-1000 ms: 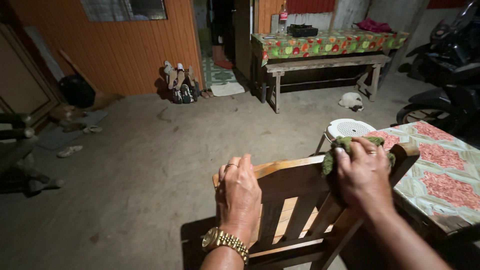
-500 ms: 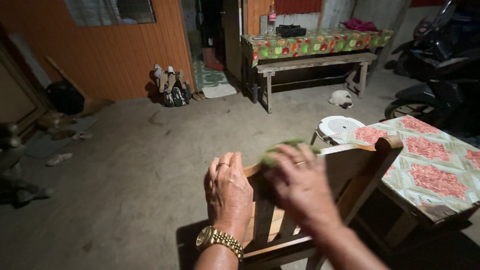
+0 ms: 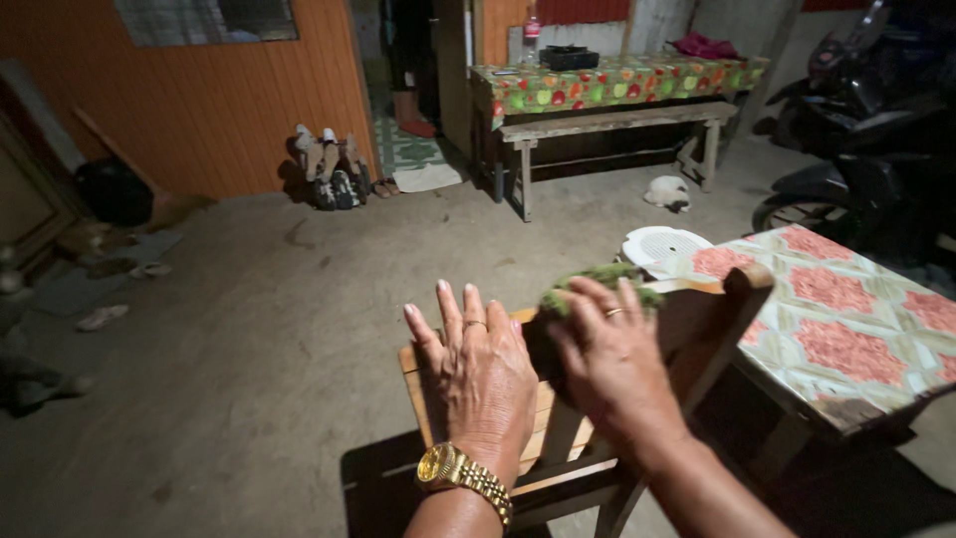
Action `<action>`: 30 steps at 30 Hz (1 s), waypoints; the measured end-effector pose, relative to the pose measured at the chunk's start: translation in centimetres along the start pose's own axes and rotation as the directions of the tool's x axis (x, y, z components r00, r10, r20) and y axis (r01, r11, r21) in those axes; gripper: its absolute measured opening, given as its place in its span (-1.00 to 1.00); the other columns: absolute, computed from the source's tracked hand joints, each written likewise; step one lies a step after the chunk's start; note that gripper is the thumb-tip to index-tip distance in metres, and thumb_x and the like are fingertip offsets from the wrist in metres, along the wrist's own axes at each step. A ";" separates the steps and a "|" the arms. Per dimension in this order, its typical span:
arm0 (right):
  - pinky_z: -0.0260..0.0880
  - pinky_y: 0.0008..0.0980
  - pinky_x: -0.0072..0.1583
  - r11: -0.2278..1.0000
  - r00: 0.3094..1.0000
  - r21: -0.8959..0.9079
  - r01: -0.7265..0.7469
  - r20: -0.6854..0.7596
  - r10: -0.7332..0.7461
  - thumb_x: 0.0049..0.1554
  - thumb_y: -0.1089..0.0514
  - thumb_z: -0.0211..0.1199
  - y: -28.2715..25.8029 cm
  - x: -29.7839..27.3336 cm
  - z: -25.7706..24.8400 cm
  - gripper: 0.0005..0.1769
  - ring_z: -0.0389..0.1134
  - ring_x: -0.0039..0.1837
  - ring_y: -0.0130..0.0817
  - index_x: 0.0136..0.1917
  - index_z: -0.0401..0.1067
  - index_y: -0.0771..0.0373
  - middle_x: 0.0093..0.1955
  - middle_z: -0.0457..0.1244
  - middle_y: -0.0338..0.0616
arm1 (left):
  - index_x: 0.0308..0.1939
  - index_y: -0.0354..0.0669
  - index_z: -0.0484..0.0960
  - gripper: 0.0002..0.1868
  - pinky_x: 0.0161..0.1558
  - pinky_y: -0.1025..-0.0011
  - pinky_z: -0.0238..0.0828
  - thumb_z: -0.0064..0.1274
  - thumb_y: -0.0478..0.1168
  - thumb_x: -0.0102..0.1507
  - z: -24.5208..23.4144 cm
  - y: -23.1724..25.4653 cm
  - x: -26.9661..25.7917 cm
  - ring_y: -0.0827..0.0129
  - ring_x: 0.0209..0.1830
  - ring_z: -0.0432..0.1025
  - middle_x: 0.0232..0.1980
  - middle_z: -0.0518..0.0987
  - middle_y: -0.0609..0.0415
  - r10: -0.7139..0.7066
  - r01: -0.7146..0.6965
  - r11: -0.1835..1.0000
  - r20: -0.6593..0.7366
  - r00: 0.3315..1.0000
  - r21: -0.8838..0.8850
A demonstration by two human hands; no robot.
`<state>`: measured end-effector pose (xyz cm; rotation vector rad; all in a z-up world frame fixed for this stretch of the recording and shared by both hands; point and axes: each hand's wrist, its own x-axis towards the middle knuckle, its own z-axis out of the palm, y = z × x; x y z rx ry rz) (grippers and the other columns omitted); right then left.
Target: The person wipes the backrest and seat of a wooden chair using a green cloth. They systematically clean the top rail, vertical slats, and seat surface in a dimly lit garage-like area.
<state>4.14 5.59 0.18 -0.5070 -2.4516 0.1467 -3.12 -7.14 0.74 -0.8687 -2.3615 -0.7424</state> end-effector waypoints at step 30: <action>0.41 -0.15 0.12 0.988 0.994 0.152 0.006 0.108 -0.023 0.14 0.00 0.28 18.5 5.9 -6.6 -0.69 0.39 0.07 0.00 0.06 0.60 0.19 0.14 0.37 0.07 | -0.15 -0.01 0.65 -0.84 0.32 -0.14 -0.01 -0.03 -0.14 0.32 7.9 17.4 3.4 0.08 0.00 0.38 -0.07 0.59 0.07 0.055 -0.046 0.997 0.133 0.990 -0.070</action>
